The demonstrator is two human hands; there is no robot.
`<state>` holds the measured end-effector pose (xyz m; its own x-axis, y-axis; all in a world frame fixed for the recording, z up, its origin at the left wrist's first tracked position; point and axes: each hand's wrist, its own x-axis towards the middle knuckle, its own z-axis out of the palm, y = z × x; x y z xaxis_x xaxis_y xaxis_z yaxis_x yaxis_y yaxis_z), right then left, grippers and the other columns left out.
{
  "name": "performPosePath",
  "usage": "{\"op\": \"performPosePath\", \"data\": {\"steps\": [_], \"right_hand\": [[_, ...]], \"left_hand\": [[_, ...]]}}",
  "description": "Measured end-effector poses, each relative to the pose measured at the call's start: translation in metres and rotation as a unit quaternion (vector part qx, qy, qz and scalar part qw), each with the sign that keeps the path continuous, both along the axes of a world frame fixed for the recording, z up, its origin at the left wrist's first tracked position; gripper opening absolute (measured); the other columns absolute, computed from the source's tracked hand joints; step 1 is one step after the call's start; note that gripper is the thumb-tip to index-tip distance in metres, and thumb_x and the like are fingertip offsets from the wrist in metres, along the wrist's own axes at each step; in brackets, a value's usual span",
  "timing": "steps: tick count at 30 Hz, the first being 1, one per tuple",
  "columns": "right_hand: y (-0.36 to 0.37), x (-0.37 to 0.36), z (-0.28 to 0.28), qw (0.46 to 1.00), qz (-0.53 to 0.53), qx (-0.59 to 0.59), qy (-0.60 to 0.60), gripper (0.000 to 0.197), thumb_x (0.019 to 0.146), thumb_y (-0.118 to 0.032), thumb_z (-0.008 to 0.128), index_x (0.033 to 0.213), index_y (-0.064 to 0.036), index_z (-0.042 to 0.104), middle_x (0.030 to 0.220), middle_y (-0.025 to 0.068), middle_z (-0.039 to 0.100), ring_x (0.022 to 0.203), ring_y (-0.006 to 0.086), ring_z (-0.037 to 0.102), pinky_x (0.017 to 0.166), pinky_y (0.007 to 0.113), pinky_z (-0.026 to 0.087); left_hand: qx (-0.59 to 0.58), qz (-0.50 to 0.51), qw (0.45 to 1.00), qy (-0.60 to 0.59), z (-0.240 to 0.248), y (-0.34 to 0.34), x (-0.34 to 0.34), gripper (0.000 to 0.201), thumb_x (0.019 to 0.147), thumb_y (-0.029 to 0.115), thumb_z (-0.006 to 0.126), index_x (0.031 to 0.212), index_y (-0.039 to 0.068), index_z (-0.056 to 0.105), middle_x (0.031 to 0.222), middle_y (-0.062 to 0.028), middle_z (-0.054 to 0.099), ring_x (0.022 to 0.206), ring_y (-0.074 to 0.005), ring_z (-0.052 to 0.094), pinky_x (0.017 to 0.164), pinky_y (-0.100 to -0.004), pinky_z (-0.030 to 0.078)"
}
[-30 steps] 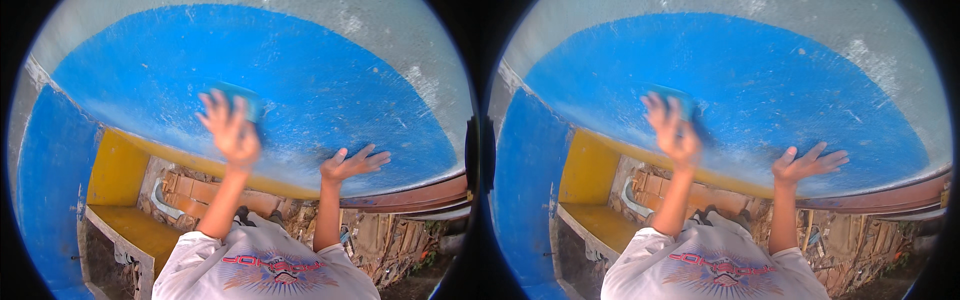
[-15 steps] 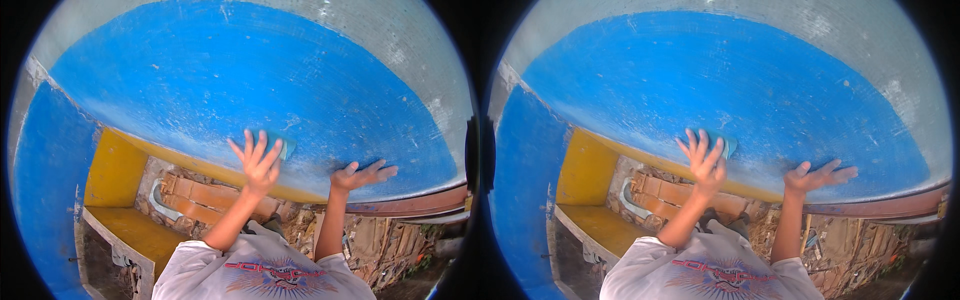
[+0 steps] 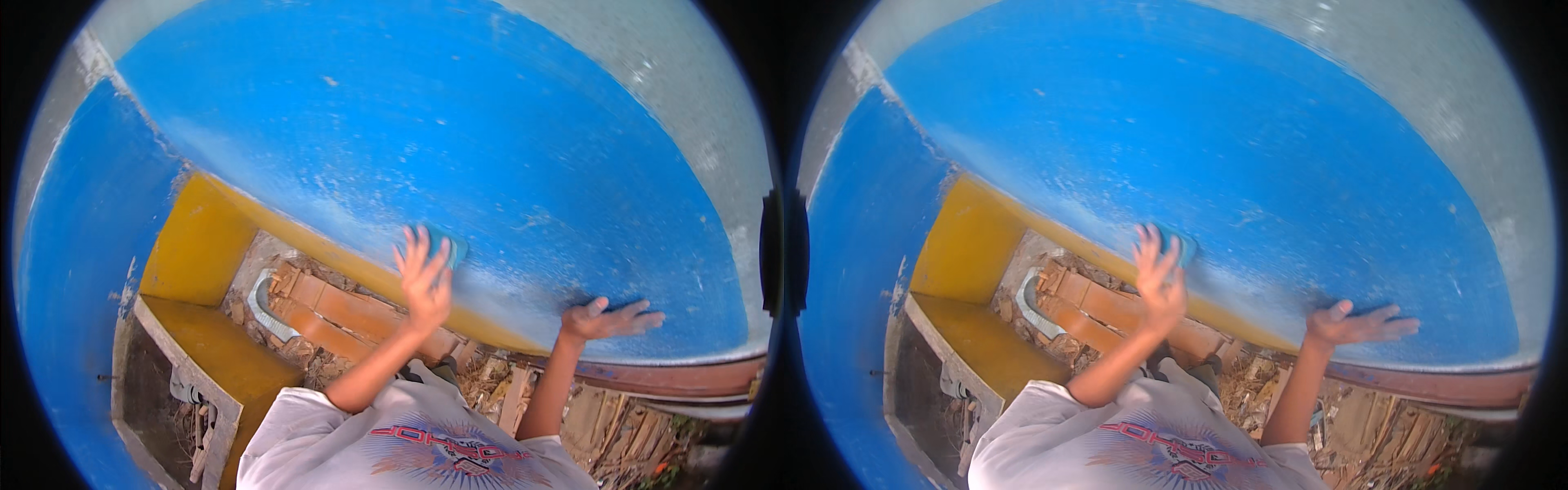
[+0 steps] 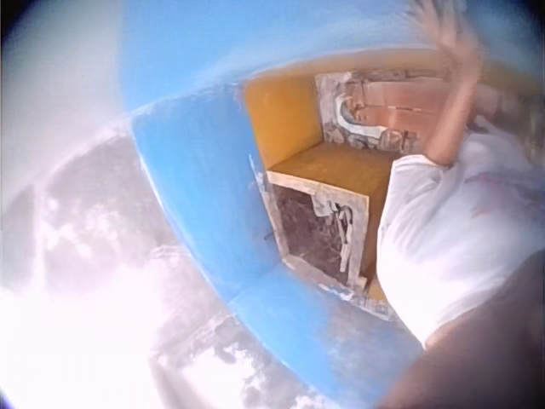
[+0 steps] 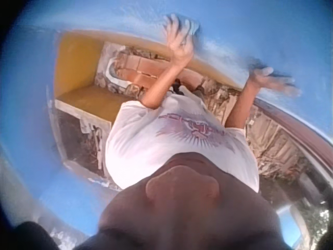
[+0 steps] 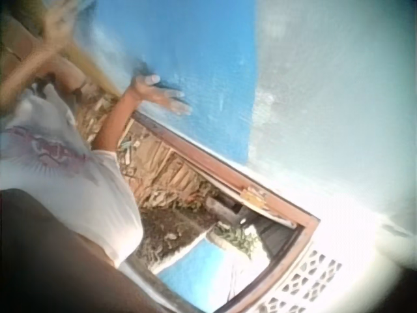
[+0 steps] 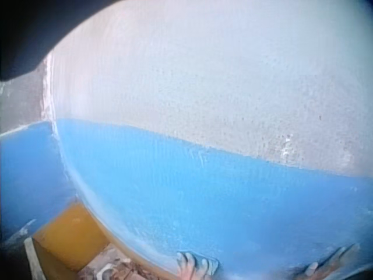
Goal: The person sands a blue and white wall by hand using a piece of sandpaper, moving their hand in circular and side-to-side motions across the surface.
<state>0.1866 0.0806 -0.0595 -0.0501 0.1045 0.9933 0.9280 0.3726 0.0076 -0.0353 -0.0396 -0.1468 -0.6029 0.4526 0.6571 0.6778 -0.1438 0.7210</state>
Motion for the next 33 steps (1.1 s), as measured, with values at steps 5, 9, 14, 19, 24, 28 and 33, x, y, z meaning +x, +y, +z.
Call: {"op": "performPosePath", "data": {"steps": [5, 9, 14, 19, 24, 28, 33], "right_hand": [[0.003, 0.017, -0.014, 1.000, -0.021, -0.009, 0.008, 0.068, 0.102, -0.050, 0.031, 0.152, -0.0050, 0.025, 0.157, 0.0257, 0.012, 0.145, 0.0432, 0.012, 0.113, 0.060, 0.014], [0.007, 0.013, -0.011, 1.000, 0.003, 0.014, -0.007, 0.068, 0.102, -0.050, 0.031, 0.151, -0.0044, 0.026, 0.157, 0.0260, 0.012, 0.145, 0.0427, 0.013, 0.113, 0.059, 0.014], [0.008, 0.011, -0.006, 1.000, 0.014, 0.027, -0.001, 0.067, 0.102, -0.050, 0.032, 0.151, -0.0045, 0.026, 0.157, 0.0263, 0.013, 0.145, 0.0423, 0.012, 0.114, 0.057, 0.014], [0.006, 0.016, -0.010, 1.000, -0.005, 0.015, -0.012, 0.066, 0.102, -0.048, 0.033, 0.152, -0.0058, 0.026, 0.157, 0.0242, 0.013, 0.145, 0.0415, 0.013, 0.114, 0.058, 0.014], [0.006, 0.008, -0.008, 1.000, 0.007, 0.015, -0.004, 0.066, 0.102, -0.048, 0.034, 0.152, -0.0066, 0.026, 0.158, 0.0233, 0.014, 0.145, 0.0415, 0.013, 0.113, 0.060, 0.013], [0.008, 0.015, -0.007, 1.000, -0.013, 0.011, 0.006, 0.065, 0.102, -0.050, 0.032, 0.152, -0.0085, 0.026, 0.158, 0.0223, 0.013, 0.145, 0.0422, 0.014, 0.113, 0.061, 0.013], [0.003, 0.014, -0.010, 1.000, -0.015, -0.001, 0.004, 0.065, 0.102, -0.052, 0.029, 0.153, -0.0113, 0.026, 0.158, 0.0220, 0.013, 0.145, 0.0439, 0.012, 0.111, 0.064, 0.012]], "left_hand": [[0.104, 0.084, 0.969, -0.206, -0.006, 0.013, -0.062, 0.041, 0.094, 0.006, 0.053, 0.135, 0.008, 0.055, 0.151, -0.0208, 0.032, 0.145, -0.0378, 0.019, 0.116, -0.0511, 0.015], [0.153, 0.154, 0.971, -0.104, 0.071, 0.031, -0.083, 0.041, 0.095, 0.008, 0.052, 0.137, 0.009, 0.053, 0.152, -0.0213, 0.031, 0.145, -0.0380, 0.019, 0.116, -0.0503, 0.015], [0.086, 0.059, 0.994, -0.026, -0.021, 0.012, -0.018, 0.041, 0.096, 0.012, 0.052, 0.137, 0.009, 0.053, 0.152, -0.0210, 0.030, 0.145, -0.0378, 0.018, 0.116, -0.0503, 0.016], [0.180, 0.128, 0.944, -0.245, 0.020, 0.027, -0.096, 0.039, 0.098, 0.017, 0.052, 0.136, 0.008, 0.054, 0.152, -0.0179, 0.032, 0.145, -0.0373, 0.019, 0.117, -0.0472, 0.016], [0.126, 0.097, 0.987, 0.017, 0.088, 0.028, -0.063, 0.037, 0.098, 0.018, 0.052, 0.134, 0.009, 0.056, 0.150, -0.0191, 0.035, 0.144, -0.0372, 0.021, 0.115, -0.0571, 0.012], [0.051, 0.056, 0.997, -0.021, -0.007, 0.018, -0.017, 0.035, 0.096, 0.016, 0.053, 0.130, 0.012, 0.061, 0.149, -0.0175, 0.038, 0.145, -0.0364, 0.021, 0.112, -0.0644, 0.006], [0.178, 0.179, 0.957, -0.144, 0.067, 0.017, -0.143, 0.034, 0.100, 0.013, 0.048, 0.132, 0.005, 0.057, 0.147, -0.0228, 0.038, 0.141, -0.0387, 0.029, 0.115, -0.0432, 0.025]]}}
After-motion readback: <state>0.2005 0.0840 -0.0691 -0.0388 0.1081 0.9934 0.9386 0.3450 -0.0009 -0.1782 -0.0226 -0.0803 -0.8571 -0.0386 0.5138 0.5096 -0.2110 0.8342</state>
